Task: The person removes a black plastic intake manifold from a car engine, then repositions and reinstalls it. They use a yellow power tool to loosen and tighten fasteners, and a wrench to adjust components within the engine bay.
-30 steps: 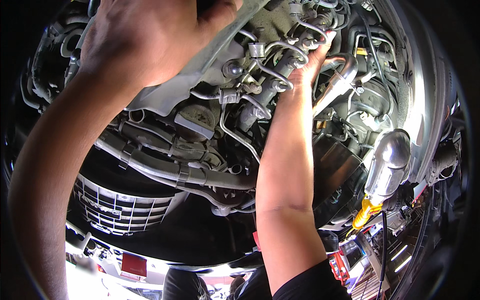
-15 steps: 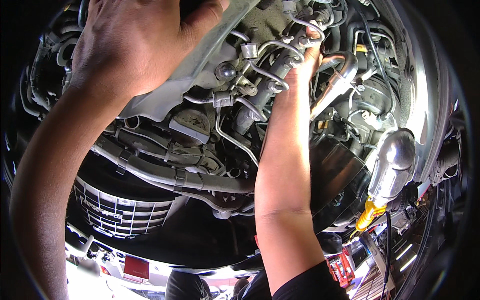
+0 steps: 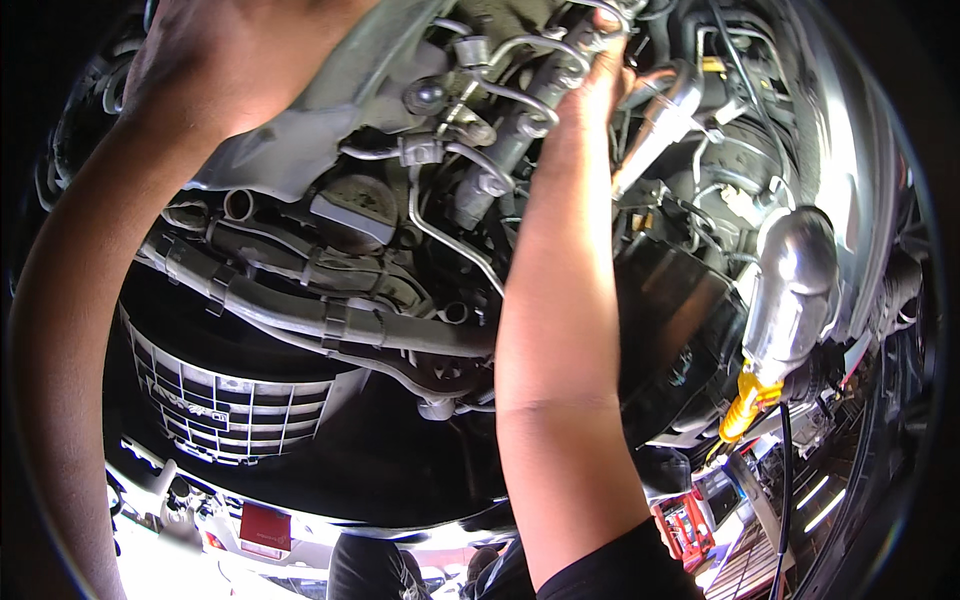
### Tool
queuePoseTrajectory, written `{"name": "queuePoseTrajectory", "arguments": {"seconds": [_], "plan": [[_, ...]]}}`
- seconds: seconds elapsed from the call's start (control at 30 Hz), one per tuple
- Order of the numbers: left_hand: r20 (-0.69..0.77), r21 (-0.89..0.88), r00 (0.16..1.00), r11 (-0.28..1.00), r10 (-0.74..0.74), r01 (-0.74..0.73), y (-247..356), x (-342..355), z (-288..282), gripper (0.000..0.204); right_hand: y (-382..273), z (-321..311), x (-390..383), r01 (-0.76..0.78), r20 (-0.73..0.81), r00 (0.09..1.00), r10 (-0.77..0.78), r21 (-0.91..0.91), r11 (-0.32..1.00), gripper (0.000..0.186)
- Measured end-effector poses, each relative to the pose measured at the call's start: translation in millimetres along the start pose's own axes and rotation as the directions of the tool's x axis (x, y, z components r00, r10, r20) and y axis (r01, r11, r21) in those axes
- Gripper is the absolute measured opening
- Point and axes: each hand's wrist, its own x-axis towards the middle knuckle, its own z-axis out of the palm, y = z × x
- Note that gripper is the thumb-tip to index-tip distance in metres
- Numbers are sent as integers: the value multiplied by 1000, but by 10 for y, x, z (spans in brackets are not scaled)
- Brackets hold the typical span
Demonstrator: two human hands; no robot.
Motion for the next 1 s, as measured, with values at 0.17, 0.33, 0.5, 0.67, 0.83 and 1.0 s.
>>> {"name": "queuePoseTrajectory", "arguments": {"seconds": [0.17,0.33,0.5,0.67,0.83,1.0], "plan": [[32,61,998,996,-62,60,40,45,-69,68,-55,83,-41,-41,-6,999,42,98,994,52],[5,80,999,996,-34,33,6,90,-29,68,-130,63,-38,-50,-34,998,56,164,985,54],[-39,75,999,997,36,-33,-69,79,26,65,-73,26,-50,3,-10,1000,-1,164,987,52],[-66,65,994,994,87,-83,-147,86,98,65,72,-8,-14,134,-36,991,-130,116,984,49],[-118,19,975,982,190,-189,-115,37,19,64,117,-66,58,167,-43,986,-164,73,983,47],[-30,27,1000,1000,8,-7,-48,70,34,62,114,-60,-6,131,-54,990,-131,1,991,34]]}}
